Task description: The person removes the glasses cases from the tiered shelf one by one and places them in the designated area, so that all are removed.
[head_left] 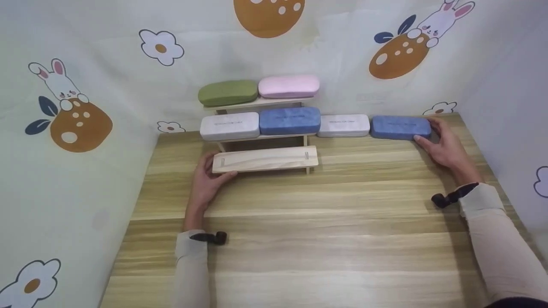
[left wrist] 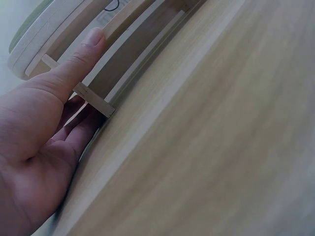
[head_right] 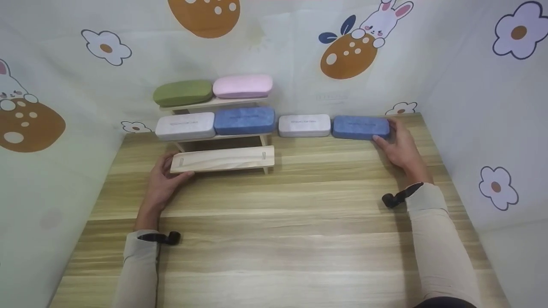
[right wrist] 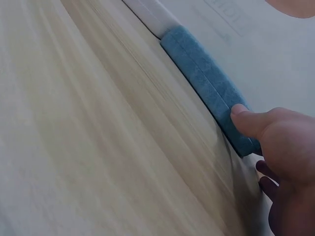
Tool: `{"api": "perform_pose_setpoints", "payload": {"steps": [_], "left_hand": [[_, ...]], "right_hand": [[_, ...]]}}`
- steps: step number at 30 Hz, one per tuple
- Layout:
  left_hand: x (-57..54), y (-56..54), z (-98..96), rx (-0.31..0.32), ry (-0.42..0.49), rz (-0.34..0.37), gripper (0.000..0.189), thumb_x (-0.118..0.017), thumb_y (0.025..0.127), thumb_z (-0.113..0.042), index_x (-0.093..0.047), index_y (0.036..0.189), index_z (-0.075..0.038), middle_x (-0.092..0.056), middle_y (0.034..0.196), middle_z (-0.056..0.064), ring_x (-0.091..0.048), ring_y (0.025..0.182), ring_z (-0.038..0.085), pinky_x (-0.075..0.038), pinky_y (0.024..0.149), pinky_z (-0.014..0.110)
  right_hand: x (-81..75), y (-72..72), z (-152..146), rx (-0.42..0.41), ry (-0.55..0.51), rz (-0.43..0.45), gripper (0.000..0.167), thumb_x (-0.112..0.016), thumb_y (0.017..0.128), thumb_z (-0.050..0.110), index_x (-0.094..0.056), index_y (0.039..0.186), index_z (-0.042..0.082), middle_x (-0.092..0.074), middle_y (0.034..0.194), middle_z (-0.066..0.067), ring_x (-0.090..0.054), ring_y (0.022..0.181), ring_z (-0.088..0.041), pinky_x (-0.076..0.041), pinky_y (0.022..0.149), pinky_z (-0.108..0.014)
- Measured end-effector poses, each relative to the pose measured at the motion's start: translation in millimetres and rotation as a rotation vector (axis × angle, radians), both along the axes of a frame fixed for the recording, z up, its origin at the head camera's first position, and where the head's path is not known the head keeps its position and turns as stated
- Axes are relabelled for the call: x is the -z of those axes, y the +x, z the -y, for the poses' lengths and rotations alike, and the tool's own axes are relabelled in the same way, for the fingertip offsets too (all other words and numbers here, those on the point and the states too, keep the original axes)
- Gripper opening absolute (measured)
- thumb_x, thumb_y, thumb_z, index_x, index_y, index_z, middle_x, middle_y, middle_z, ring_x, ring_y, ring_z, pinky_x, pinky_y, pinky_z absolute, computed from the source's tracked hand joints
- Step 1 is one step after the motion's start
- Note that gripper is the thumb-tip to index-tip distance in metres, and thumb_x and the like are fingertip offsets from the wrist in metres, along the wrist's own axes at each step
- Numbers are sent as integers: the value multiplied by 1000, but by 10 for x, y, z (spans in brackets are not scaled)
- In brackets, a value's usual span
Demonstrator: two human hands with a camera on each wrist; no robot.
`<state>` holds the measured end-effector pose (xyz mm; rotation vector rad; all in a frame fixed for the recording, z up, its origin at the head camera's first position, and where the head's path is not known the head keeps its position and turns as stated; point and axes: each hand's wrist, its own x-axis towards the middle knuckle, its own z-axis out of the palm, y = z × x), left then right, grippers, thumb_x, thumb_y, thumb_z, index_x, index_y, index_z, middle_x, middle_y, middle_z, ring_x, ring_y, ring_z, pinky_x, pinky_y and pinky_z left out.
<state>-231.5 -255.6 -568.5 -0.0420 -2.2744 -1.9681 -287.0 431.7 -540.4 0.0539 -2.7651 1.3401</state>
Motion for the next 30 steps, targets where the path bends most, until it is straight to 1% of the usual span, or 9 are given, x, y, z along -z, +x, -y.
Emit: {"api": "perform_pose_setpoints", "payload": {"steps": [3, 7, 10, 15, 18, 22, 25, 30], "left_hand": [[-22, 6, -15, 3, 9, -3, 88, -97, 81, -8, -48, 155, -5, -63, 153, 13, -63, 135, 24, -53, 109, 24], [-115, 58, -58, 2, 2, -4, 87, -96, 81, -7, -48, 154, -1, -63, 152, 16, -64, 132, 23, -54, 106, 21], [-176, 95, -84, -1, -8, 2, 88, -96, 81, -6, -48, 154, 1, -63, 152, 18, -66, 128, 19, -54, 103, 19], [-204, 112, -95, -6, -17, 16, 89, -96, 82, -7, -47, 155, 1, -62, 153, 18, -65, 127, 16, -54, 100, 18], [-190, 106, -96, -9, -13, 18, 89, -96, 82, -7, -47, 155, 1, -62, 153, 17, -65, 127, 17, -54, 100, 18], [-102, 66, -70, -15, 0, 5, 89, -97, 81, -6, -47, 154, 1, -63, 152, 17, -66, 127, 19, -55, 101, 20], [-24, 31, -37, -22, -10, 4, 88, -97, 81, -8, -49, 154, -3, -64, 152, 14, -66, 128, 19, -55, 102, 20], [14, -1, -11, -25, -40, 3, 83, -98, 80, -14, -54, 150, -11, -66, 151, 7, -66, 129, 17, -54, 103, 20]], "right_hand": [[-6, -33, 28, 3, 13, -24, 81, -69, 108, 26, -23, 167, -4, -28, 171, -38, -24, 162, -53, -14, 136, -61], [-12, -86, 70, 6, 49, -38, 78, -64, 110, 24, -21, 168, -5, -24, 171, -40, -21, 162, -56, -14, 135, -62], [-12, -118, 96, 0, 73, -43, 77, -60, 111, 24, -18, 169, -7, -20, 172, -41, -18, 162, -57, -12, 136, -63], [-14, -158, 126, -21, 96, -49, 77, -57, 112, 22, -15, 168, -9, -18, 172, -41, -16, 161, -59, -10, 135, -64], [-14, -175, 127, -39, 106, -43, 77, -55, 113, 23, -12, 169, -9, -15, 172, -41, -14, 162, -59, -9, 136, -64], [-4, -184, 127, -52, 114, -45, 77, -52, 114, 23, -9, 169, -9, -13, 173, -41, -12, 162, -59, -6, 136, -64], [7, -177, 135, -47, 116, -56, 77, -53, 114, 22, -10, 169, -9, -13, 173, -41, -12, 162, -60, -7, 136, -64], [24, -181, 160, -44, 114, -78, 77, -55, 113, 22, -12, 169, -7, -16, 173, -40, -15, 162, -59, -9, 136, -64]]}}
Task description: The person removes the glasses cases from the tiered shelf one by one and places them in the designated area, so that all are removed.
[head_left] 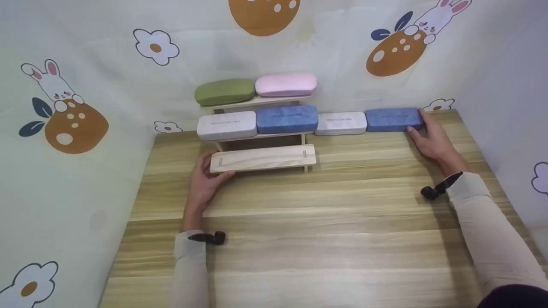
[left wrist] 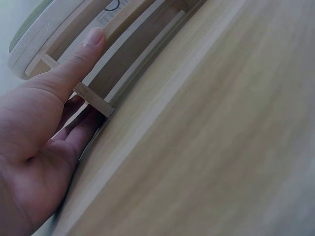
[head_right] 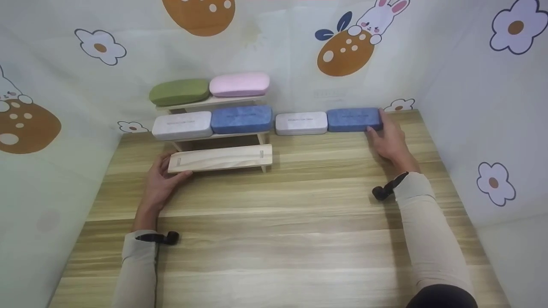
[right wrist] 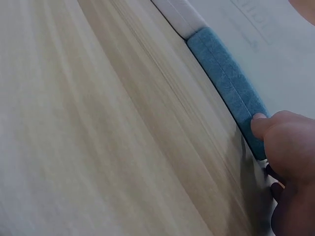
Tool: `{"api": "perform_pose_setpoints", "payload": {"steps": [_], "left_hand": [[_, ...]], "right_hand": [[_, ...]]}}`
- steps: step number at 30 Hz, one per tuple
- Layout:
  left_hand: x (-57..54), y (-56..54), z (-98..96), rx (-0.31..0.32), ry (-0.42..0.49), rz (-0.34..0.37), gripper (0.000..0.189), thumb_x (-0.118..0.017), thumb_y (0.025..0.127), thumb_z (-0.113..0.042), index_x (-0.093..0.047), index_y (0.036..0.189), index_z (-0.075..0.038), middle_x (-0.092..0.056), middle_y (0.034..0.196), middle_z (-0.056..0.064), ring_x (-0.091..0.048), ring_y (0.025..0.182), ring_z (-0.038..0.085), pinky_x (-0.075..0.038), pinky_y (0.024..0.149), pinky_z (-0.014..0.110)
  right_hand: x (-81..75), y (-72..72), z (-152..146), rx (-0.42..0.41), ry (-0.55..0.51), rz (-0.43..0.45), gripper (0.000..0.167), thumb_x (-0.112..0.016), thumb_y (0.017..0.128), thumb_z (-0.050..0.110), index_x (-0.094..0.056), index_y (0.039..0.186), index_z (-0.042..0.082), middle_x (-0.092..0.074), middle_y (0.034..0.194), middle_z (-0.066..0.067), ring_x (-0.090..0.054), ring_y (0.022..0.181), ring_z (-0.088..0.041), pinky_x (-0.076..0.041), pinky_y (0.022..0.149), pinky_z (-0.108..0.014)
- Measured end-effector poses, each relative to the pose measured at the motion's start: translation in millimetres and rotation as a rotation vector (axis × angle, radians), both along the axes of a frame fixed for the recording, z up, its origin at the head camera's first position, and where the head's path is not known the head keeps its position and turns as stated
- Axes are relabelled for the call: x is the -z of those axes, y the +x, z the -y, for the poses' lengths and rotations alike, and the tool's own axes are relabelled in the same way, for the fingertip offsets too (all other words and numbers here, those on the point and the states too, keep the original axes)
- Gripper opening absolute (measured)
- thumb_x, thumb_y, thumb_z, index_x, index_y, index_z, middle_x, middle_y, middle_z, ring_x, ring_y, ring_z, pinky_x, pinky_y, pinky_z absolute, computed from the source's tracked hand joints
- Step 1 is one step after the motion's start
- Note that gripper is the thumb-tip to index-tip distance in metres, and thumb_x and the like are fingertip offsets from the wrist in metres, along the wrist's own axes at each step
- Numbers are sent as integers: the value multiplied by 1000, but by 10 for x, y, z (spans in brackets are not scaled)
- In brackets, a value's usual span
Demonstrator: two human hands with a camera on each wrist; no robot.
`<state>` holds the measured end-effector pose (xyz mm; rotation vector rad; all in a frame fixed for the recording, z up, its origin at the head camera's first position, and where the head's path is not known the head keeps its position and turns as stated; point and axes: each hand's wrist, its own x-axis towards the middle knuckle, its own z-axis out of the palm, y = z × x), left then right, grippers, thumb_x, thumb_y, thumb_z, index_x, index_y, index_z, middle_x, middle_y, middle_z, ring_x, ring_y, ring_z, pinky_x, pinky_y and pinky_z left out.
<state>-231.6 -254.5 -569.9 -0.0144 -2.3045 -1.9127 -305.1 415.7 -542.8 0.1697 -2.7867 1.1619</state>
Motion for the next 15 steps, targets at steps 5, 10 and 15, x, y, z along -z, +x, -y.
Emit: {"api": "perform_pose_setpoints", "payload": {"steps": [5, 10, 15], "left_hand": [[-1, 7, 14, -4, -22, -8, 84, -100, 79, -19, -55, 149, -12, -67, 150, 4, -65, 132, 17, -53, 106, 21], [-13, 13, 8, 11, -9, -7, 88, -100, 79, -20, -52, 152, -9, -67, 149, 4, -66, 129, 18, -56, 102, 23], [-24, 8, -1, 20, 5, -2, 90, -99, 80, -16, -49, 154, -5, -66, 150, 7, -67, 127, 19, -57, 100, 23]], "right_hand": [[4, -8, 26, 5, 17, 7, 77, -54, 114, 25, -11, 171, -4, -16, 174, -38, -15, 162, -58, -10, 135, -65], [39, -2, 33, 8, -18, -69, 74, -58, 111, 16, -17, 168, -10, -21, 172, -41, -19, 161, -59, -12, 136, -64], [37, 12, 152, 78, -67, -166, 69, -62, 105, 4, -29, 163, -13, -32, 167, -41, -27, 160, -56, -16, 136, -61]]}}
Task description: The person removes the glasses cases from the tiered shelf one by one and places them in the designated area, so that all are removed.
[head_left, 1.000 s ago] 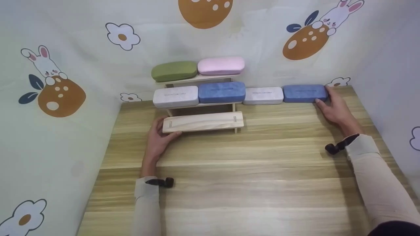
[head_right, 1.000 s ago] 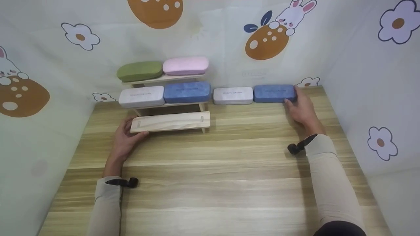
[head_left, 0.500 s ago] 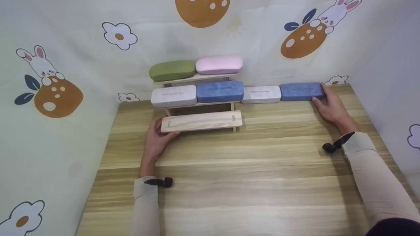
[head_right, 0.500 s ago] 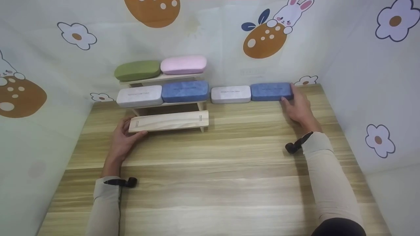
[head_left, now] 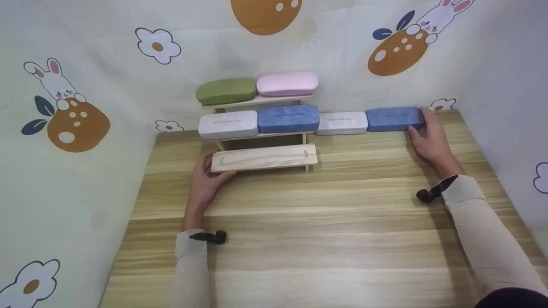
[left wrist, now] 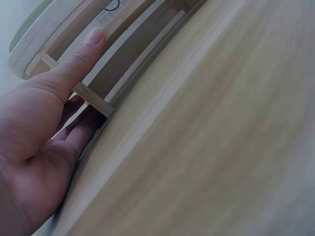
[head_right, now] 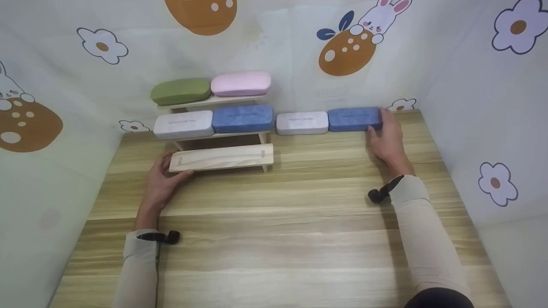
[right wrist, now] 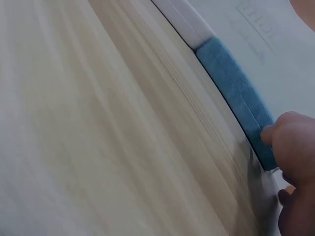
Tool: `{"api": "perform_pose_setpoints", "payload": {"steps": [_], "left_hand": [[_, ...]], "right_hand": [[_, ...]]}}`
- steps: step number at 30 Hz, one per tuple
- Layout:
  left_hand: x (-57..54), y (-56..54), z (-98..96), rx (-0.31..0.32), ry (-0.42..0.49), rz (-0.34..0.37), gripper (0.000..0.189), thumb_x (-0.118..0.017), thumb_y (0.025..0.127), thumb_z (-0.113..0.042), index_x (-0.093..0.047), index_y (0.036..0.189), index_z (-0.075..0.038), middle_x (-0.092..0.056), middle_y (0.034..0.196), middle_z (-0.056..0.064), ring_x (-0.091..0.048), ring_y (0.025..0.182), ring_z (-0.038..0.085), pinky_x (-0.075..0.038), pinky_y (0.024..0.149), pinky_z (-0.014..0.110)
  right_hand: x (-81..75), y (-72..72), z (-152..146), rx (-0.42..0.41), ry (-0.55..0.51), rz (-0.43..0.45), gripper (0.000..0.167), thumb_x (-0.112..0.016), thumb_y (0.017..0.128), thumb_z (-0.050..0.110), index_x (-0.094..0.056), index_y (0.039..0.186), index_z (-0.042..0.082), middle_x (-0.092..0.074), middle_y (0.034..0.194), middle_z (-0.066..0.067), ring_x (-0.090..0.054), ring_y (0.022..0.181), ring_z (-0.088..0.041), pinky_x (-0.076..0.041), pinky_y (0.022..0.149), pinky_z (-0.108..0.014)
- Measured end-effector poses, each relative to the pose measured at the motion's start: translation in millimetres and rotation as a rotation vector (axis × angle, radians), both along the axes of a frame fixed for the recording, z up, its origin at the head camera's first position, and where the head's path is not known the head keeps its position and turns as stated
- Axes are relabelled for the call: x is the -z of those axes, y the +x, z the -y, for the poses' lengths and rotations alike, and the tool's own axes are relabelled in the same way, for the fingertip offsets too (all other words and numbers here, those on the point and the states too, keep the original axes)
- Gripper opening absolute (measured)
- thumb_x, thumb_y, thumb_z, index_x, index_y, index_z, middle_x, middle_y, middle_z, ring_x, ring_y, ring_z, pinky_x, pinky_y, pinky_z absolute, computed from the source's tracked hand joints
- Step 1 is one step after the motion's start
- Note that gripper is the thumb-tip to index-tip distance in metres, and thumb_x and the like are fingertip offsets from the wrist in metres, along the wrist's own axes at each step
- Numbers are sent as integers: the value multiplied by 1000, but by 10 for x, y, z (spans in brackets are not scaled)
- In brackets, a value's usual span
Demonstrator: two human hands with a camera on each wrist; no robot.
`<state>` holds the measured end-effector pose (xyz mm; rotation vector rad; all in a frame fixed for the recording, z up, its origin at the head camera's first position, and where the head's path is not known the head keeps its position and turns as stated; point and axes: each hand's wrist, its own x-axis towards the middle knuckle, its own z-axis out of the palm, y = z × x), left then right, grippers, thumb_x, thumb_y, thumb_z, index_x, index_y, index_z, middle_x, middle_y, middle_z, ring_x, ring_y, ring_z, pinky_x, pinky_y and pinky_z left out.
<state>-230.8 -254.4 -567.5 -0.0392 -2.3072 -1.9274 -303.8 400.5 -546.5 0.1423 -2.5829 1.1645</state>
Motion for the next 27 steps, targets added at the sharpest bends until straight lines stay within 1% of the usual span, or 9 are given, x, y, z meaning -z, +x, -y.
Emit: {"api": "perform_pose_setpoints", "payload": {"steps": [4, 7, 11, 14, 16, 18, 21, 23, 27], "left_hand": [[3, 2, -6, -2, 24, -5, 88, -97, 81, -8, -49, 154, -3, -65, 152, 11, -67, 125, 18, -58, 98, 22], [-23, 17, -20, -2, 45, -6, 88, -96, 81, -4, -48, 155, -1, -64, 153, 14, -68, 124, 17, -58, 97, 22], [-121, 64, -59, -1, 60, 3, 88, -96, 81, -3, -48, 154, 2, -63, 153, 16, -68, 124, 18, -58, 98, 22], [-190, 101, -87, 1, 45, 16, 89, -96, 82, -6, -46, 155, 2, -61, 155, 17, -68, 125, 19, -58, 98, 22], [-215, 115, -97, 1, 34, 25, 91, -96, 82, -8, -45, 156, 1, -60, 157, 17, -67, 126, 21, -58, 98, 21], [-219, 119, -101, -2, 22, 32, 92, -96, 82, -10, -44, 157, 0, -59, 158, 18, -66, 128, 21, -57, 99, 21], [-221, 119, -100, -2, 23, 35, 92, -97, 82, -10, -45, 157, 0, -60, 157, 17, -66, 129, 22, -57, 100, 20], [-214, 116, -95, 3, 30, 31, 91, -97, 82, -10, -45, 156, 0, -61, 156, 16, -66, 128, 21, -57, 99, 20], [-139, 83, -64, 7, 42, 15, 89, -96, 82, -8, -46, 155, 0, -63, 153, 15, -67, 125, 19, -57, 98, 20]], "right_hand": [[-77, 17, 180, 92, -28, -72, 65, -63, 102, 5, -38, 161, -6, -41, 165, -34, -34, 158, -50, -20, 135, -60], [-151, 33, 334, 126, -68, -97, 62, -62, 104, 11, -42, 161, 1, -44, 166, -24, -36, 157, -41, -23, 134, -55], [-261, 78, 564, 110, -123, -35, 61, -58, 109, 24, -38, 166, 15, -38, 172, -10, -31, 162, -27, -21, 137, -47], [-342, 112, 740, 77, -147, 36, 63, -56, 111, 32, -34, 169, 24, -33, 175, -3, -26, 165, -22, -17, 138, -47], [-382, 120, 847, 44, -151, 40, 63, -57, 111, 33, -34, 169, 24, -34, 175, -3, -26, 165, -23, -18, 138, -50], [-407, 112, 943, 2, -148, 11, 62, -60, 110, 30, -38, 167, 19, -38, 173, -6, -30, 164, -25, -21, 137, -52], [-429, 93, 1086, -61, -143, -72, 59, -65, 107, 21, -46, 162, 9, -47, 167, -12, -37, 160, -30, -28, 133, -55], [-440, 85, 1184, -95, -142, -113, 57, -66, 106, 17, -50, 159, 6, -51, 164, -14, -41, 157, -32, -32, 131, -55], [-460, 91, 1372, -156, -155, -133, 56, -68, 105, 16, -52, 157, 4, -55, 162, -14, -45, 154, -33, -36, 128, -54]]}}
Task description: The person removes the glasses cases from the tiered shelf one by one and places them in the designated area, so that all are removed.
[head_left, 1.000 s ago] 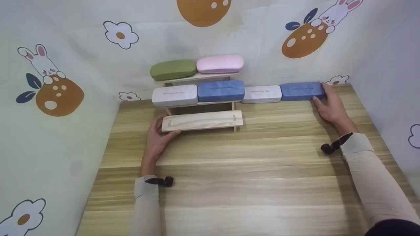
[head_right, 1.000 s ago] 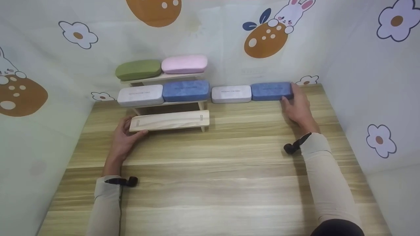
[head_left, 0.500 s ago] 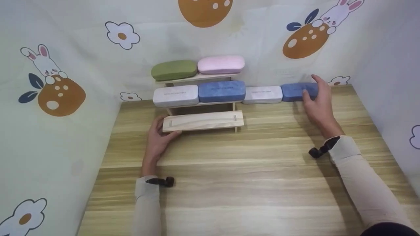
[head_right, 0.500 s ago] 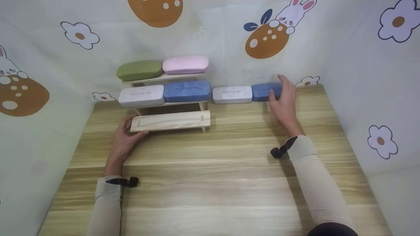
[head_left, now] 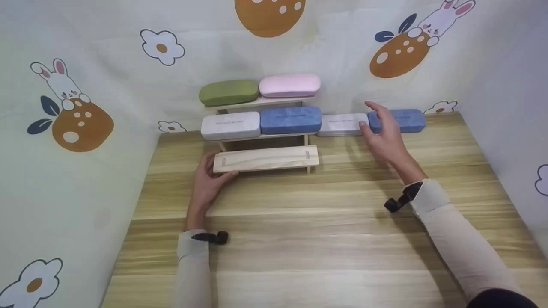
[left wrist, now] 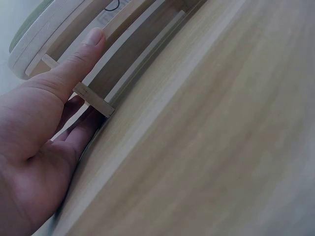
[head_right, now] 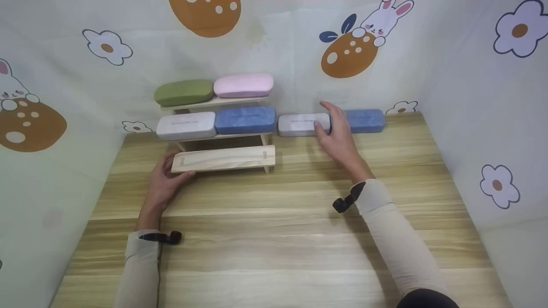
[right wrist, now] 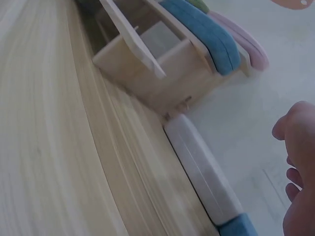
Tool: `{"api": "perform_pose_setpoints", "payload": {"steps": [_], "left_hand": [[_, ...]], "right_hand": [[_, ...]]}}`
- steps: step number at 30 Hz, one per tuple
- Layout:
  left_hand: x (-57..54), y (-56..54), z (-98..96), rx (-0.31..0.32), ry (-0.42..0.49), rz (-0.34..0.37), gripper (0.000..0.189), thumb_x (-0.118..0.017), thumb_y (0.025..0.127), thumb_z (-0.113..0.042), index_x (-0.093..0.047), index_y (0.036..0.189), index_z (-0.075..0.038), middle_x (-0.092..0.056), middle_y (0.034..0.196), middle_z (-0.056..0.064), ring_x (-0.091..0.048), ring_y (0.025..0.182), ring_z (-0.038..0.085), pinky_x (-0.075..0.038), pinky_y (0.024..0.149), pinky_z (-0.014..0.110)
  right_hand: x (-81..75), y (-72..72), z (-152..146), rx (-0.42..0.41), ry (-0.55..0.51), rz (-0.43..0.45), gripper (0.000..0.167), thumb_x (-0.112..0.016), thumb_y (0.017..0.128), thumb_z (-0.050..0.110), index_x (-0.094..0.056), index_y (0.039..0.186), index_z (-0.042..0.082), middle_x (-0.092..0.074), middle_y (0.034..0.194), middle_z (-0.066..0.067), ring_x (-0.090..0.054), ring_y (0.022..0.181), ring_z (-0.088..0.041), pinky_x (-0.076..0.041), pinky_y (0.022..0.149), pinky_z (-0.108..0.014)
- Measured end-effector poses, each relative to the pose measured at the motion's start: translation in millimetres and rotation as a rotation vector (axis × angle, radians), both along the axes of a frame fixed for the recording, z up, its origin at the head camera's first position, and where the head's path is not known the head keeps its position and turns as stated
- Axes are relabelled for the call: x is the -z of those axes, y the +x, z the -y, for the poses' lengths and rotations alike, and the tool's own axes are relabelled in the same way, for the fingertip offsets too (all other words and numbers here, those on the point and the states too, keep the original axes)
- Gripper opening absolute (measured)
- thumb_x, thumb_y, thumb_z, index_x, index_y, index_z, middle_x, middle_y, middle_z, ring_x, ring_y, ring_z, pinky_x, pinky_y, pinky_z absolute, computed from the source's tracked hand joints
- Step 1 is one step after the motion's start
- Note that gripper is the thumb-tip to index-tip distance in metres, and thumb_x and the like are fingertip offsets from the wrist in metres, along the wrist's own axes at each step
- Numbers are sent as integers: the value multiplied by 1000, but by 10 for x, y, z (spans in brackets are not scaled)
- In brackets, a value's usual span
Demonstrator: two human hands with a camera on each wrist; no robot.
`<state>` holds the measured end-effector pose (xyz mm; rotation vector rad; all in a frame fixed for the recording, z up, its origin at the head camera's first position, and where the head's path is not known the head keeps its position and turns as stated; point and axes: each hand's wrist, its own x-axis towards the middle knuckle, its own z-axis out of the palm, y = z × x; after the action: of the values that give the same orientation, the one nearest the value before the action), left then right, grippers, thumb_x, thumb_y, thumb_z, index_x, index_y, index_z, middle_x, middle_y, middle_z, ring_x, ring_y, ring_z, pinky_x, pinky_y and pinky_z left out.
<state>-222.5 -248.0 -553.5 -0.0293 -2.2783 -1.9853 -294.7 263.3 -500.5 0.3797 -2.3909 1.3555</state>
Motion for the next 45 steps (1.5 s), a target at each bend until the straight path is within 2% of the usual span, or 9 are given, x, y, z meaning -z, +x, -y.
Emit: {"api": "perform_pose_setpoints", "payload": {"steps": [4, 8, 14, 20, 25, 30, 33, 37, 45], "left_hand": [[113, -53, 40, -6, -4, -23, 87, -96, 81, -6, -48, 154, -4, -64, 152, 13, -68, 124, 17, -57, 98, 20], [162, -71, 62, -13, -20, -39, 87, -96, 81, -7, -50, 154, -7, -65, 153, 10, -68, 124, 18, -57, 98, 22], [172, -66, 72, -18, -21, -41, 86, -98, 80, -11, -51, 152, -10, -66, 151, 7, -69, 124, 20, -58, 99, 24], [153, -67, 62, -17, -34, -42, 87, -98, 80, -13, -51, 153, -9, -66, 150, 8, -69, 125, 19, -58, 101, 24], [145, -68, 56, -16, -28, -36, 86, -98, 80, -11, -52, 152, -12, -67, 150, 8, -68, 126, 21, -57, 101, 24], [141, -71, 68, -8, -50, -10, 90, -99, 81, -18, -49, 155, -11, -64, 153, 7, -65, 133, 21, -53, 104, 20], [41, -26, 31, -2, -50, 7, 91, -98, 81, -17, -47, 156, -6, -62, 156, 11, -62, 138, 25, -52, 106, 19], [-82, 40, -24, -9, -33, 11, 89, -97, 82, -10, -47, 155, -3, -61, 156, 16, -63, 136, 28, -52, 105, 18], [-56, 28, -26, -9, 9, -6, 89, -97, 80, -6, -48, 155, -2, -63, 153, 16, -66, 128, 22, -55, 104, 23]], "right_hand": [[-4, 2, 176, -57, -24, 24, 57, -69, 105, 17, -51, 158, 5, -54, 162, -14, -45, 154, -33, -37, 127, -56], [11, -11, 352, -119, -95, 51, 57, -70, 105, 13, -50, 157, 1, -54, 160, -19, -48, 151, -37, -39, 126, -58], [2, -20, 585, -211, -219, 125, 63, -74, 103, 12, -47, 159, 1, -52, 160, -22, -49, 149, -41, -41, 126, -56], [-44, -18, 744, -262, -236, 144, 68, -80, 101, 17, -48, 159, 5, -55, 160, -14, -51, 149, -34, -44, 125, -50], [-57, -15, 837, -305, -256, 144, 73, -83, 98, 20, -47, 160, 4, -54, 161, -14, -51, 150, -30, -44, 125, -51], [-59, -17, 921, -309, -243, 144, 78, -85, 96, 22, -46, 161, 4, -54, 162, -10, -50, 151, -27, -44, 125, -52], [-50, -18, 957, -298, -253, 156, 77, -85, 97, 24, -46, 161, 7, -54, 162, -10, -51, 151, -26, -44, 125, -52], [-44, -38, 1013, -286, -288, 190, 76, -83, 98, 24, -45, 162, 7, -53, 163, -13, -52, 150, -29, -44, 124, -53], [26, -97, 1094, -273, -348, 237, 79, -83, 98, 27, -43, 164, 7, -54, 160, -14, -52, 149, -29, -44, 125, -49]]}}
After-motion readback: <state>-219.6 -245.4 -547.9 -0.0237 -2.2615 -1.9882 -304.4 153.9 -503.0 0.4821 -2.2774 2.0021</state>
